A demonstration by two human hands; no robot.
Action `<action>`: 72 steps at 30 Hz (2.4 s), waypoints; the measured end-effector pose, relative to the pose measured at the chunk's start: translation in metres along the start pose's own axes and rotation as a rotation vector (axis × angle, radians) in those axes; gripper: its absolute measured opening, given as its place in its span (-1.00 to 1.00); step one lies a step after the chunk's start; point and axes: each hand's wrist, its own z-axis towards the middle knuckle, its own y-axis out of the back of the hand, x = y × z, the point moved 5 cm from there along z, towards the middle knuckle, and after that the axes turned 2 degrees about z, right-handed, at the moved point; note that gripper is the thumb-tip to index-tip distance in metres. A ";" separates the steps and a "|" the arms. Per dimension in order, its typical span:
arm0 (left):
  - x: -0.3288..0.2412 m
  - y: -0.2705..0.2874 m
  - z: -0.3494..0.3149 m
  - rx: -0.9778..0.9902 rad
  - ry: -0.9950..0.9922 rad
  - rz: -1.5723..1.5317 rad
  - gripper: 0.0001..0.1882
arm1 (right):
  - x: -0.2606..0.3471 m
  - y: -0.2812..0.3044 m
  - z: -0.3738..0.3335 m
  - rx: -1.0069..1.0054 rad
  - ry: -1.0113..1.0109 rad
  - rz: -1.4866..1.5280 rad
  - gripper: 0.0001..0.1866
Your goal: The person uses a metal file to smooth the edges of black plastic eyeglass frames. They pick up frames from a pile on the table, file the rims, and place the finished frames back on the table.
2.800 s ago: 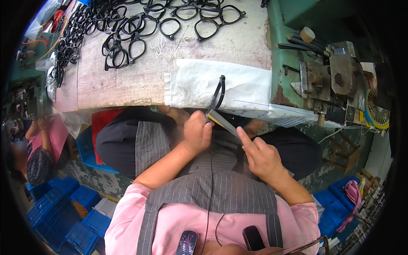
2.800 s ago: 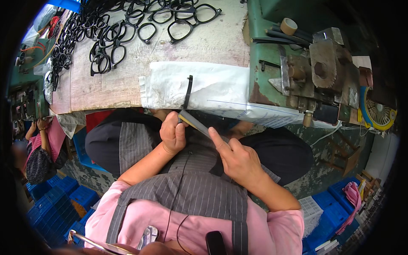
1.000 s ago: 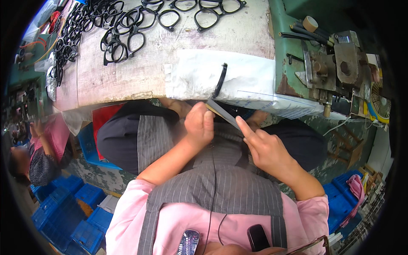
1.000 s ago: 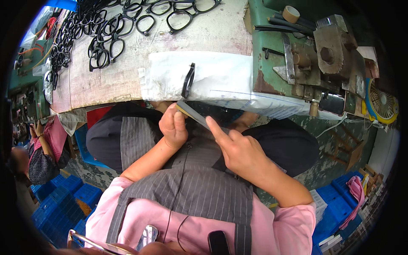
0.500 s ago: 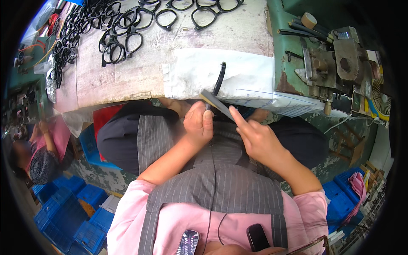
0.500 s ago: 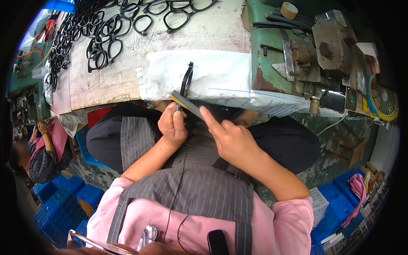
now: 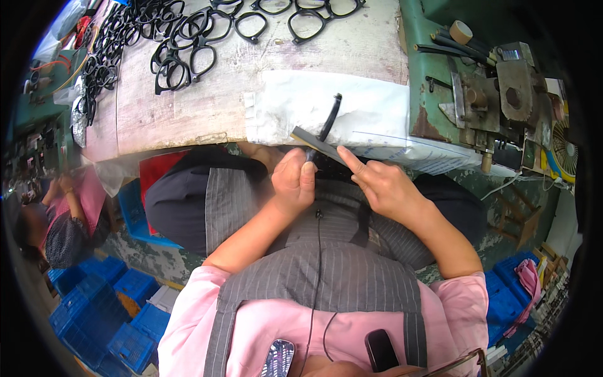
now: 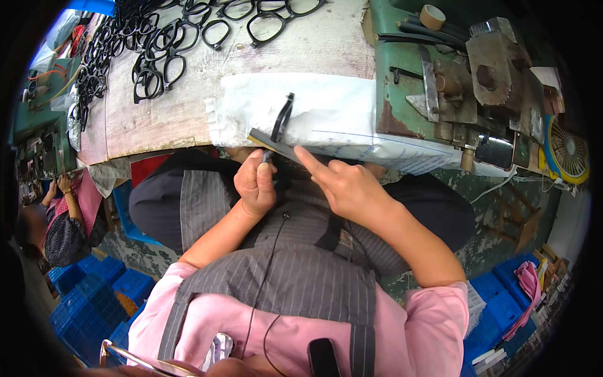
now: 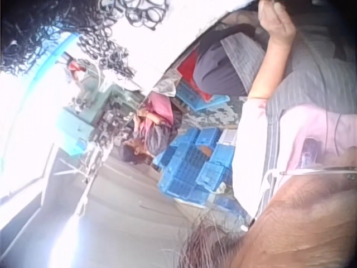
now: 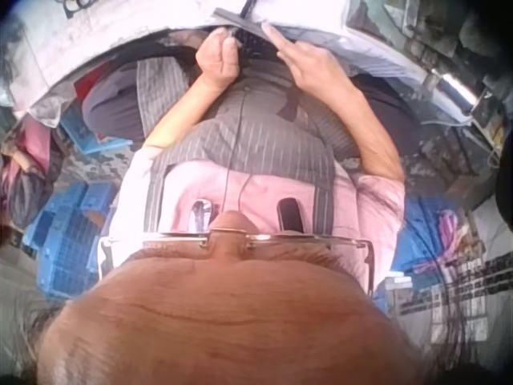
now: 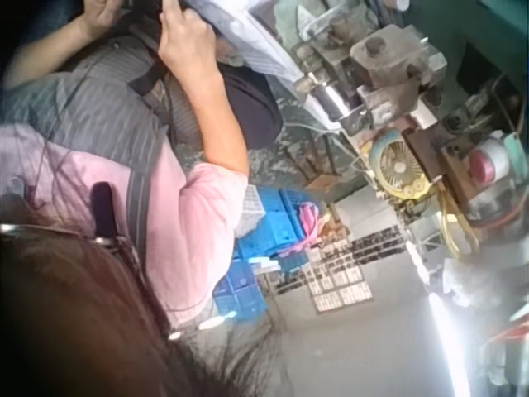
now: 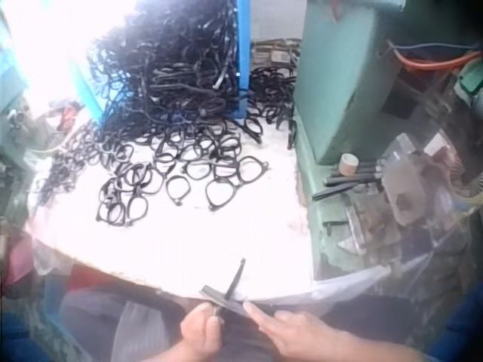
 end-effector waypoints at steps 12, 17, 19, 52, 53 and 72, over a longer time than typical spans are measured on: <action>0.001 -0.003 -0.003 0.022 -0.076 0.020 -0.80 | 0.008 0.027 -0.054 -0.019 -0.071 -0.106 -0.35; 0.003 -0.005 -0.002 0.027 -0.130 -0.019 -0.83 | 0.019 0.006 -0.031 -0.046 -0.005 -0.092 -0.35; 0.002 -0.006 -0.003 0.038 -0.179 0.020 -0.83 | 0.017 -0.002 -0.018 -0.019 -0.024 -0.027 -0.36; -0.002 -0.009 -0.002 0.044 -0.281 0.089 -0.84 | 0.011 -0.010 0.003 -0.094 -0.014 0.018 -0.38; -0.001 -0.009 -0.003 0.051 -0.260 0.082 -0.84 | 0.010 -0.008 0.006 -0.108 -0.021 0.007 -0.39; 0.005 -0.006 -0.004 0.008 -0.170 0.014 -0.83 | 0.004 0.007 -0.038 0.003 -0.121 -0.050 -0.37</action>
